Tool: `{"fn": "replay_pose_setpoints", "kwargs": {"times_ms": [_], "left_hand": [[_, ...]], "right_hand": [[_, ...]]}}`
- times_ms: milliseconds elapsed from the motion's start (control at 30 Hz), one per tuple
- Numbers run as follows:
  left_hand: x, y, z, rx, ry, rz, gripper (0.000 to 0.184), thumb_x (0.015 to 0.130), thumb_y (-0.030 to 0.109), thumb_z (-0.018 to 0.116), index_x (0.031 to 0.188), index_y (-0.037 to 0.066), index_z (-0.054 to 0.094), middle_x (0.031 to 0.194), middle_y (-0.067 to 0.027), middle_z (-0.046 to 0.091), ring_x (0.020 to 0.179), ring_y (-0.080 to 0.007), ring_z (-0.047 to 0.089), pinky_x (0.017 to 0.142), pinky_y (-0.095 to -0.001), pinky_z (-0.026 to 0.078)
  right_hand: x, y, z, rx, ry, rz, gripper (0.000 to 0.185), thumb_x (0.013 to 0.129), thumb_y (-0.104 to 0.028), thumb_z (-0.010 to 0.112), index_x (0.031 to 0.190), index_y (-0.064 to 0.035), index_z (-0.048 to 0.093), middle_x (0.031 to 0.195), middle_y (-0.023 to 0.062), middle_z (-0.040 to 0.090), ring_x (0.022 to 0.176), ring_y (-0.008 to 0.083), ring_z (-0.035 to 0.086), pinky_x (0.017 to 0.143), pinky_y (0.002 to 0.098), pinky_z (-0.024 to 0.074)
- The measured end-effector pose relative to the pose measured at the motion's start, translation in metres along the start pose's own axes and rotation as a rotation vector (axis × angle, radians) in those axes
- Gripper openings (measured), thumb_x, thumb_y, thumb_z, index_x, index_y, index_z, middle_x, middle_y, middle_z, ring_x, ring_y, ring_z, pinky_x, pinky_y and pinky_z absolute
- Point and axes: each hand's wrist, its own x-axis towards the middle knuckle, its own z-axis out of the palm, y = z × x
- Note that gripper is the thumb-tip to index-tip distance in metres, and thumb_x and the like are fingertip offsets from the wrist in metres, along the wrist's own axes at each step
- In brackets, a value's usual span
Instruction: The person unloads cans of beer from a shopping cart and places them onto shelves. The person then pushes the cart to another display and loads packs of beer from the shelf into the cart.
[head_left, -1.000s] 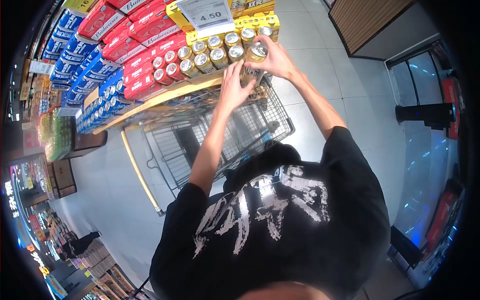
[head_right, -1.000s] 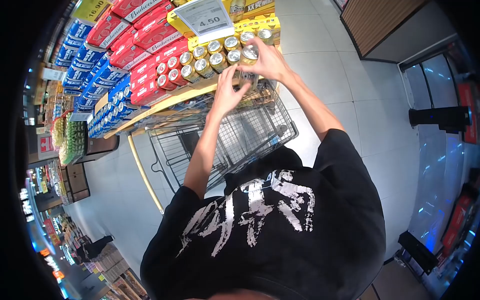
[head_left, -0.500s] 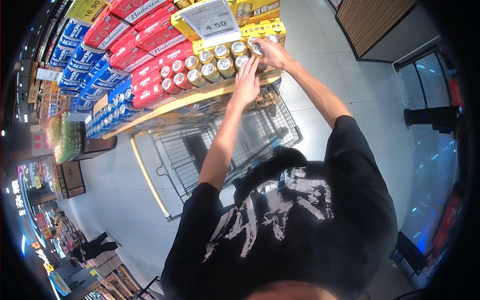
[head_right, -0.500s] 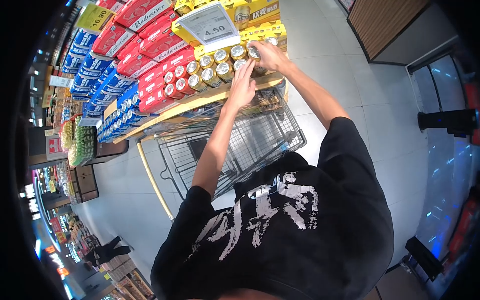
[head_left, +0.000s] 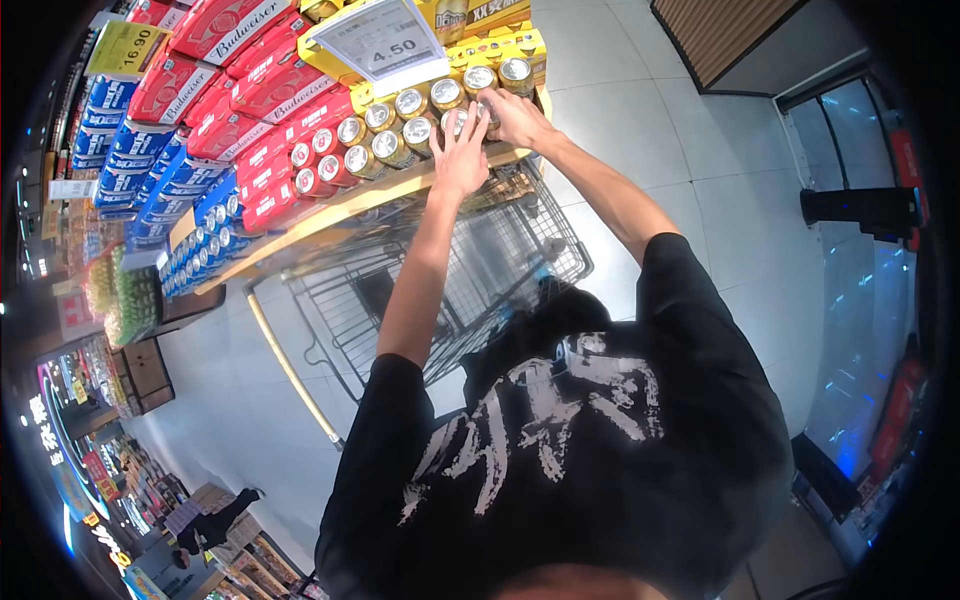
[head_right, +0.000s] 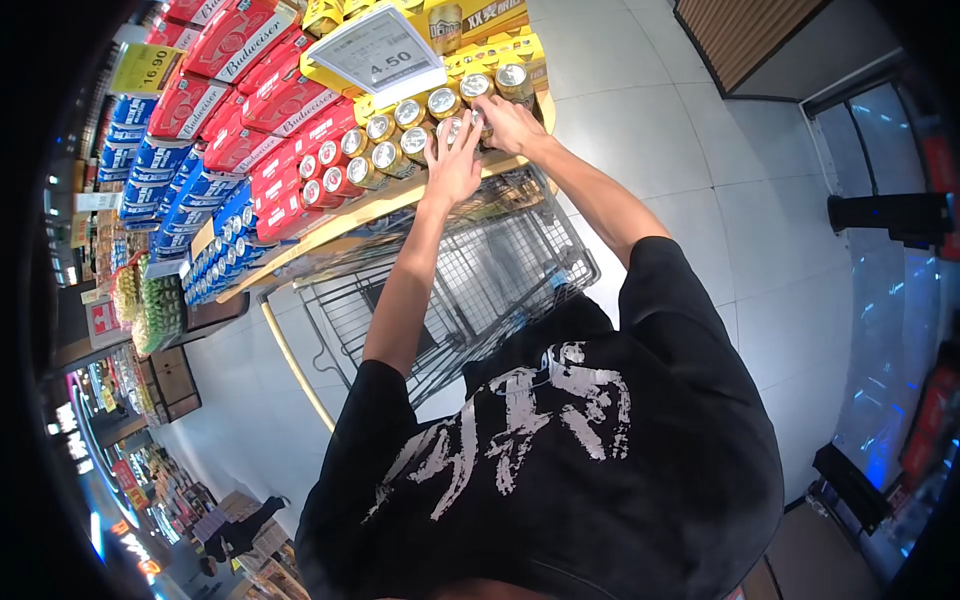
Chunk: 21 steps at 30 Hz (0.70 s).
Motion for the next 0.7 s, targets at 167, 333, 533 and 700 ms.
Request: {"fn": "replay_pose_setpoints", "kwargs": {"times_ms": [167,333,533,700], "left_hand": [[-0.006,0.007,-0.004,-0.038,0.047,0.003,0.085,0.087,0.016,0.064,0.160,0.023,0.021,0.166,-0.0051,0.019,0.151,-0.0354,0.016,0.120,-0.0619,0.014],[-0.066,0.012,-0.026,-0.321,0.208,0.004,0.063,0.091,0.017,0.064,0.151,0.020,0.043,0.163,-0.0081,0.027,0.151,-0.0365,0.018,0.121,-0.0553,0.015],[-0.250,-0.006,-0.037,-0.340,0.270,-0.217,0.063,0.089,0.023,0.072,0.148,0.020,0.048,0.161,-0.0147,0.030,0.149,-0.0406,0.022,0.119,-0.0516,0.018],[-0.456,-0.085,-0.031,-0.074,0.442,-0.800,0.083,0.086,0.030,0.073,0.156,0.014,0.032,0.156,-0.0292,0.029,0.146,-0.0466,0.023,0.118,-0.0572,0.018]], "right_hand": [[-0.011,-0.001,0.005,0.083,0.029,0.023,0.077,0.073,-0.010,0.082,0.139,-0.0135,0.043,0.128,0.0202,0.057,0.117,0.0410,0.058,0.099,0.0471,0.0495],[-0.029,0.003,0.012,0.177,0.058,0.046,0.081,0.079,-0.007,0.079,0.148,-0.0182,0.037,0.136,0.0212,0.054,0.127,0.0393,0.053,0.106,0.0458,0.0461],[-0.039,-0.008,0.026,0.160,0.260,0.013,0.097,0.074,-0.013,0.085,0.153,-0.0158,0.030,0.145,0.0227,0.045,0.136,0.0389,0.042,0.112,0.0457,0.0400],[-0.140,-0.031,0.093,0.624,0.569,0.106,0.081,0.080,0.000,0.071,0.151,-0.0035,0.031,0.153,0.0223,0.032,0.139,0.0404,0.037,0.115,0.0461,0.0356]]}}
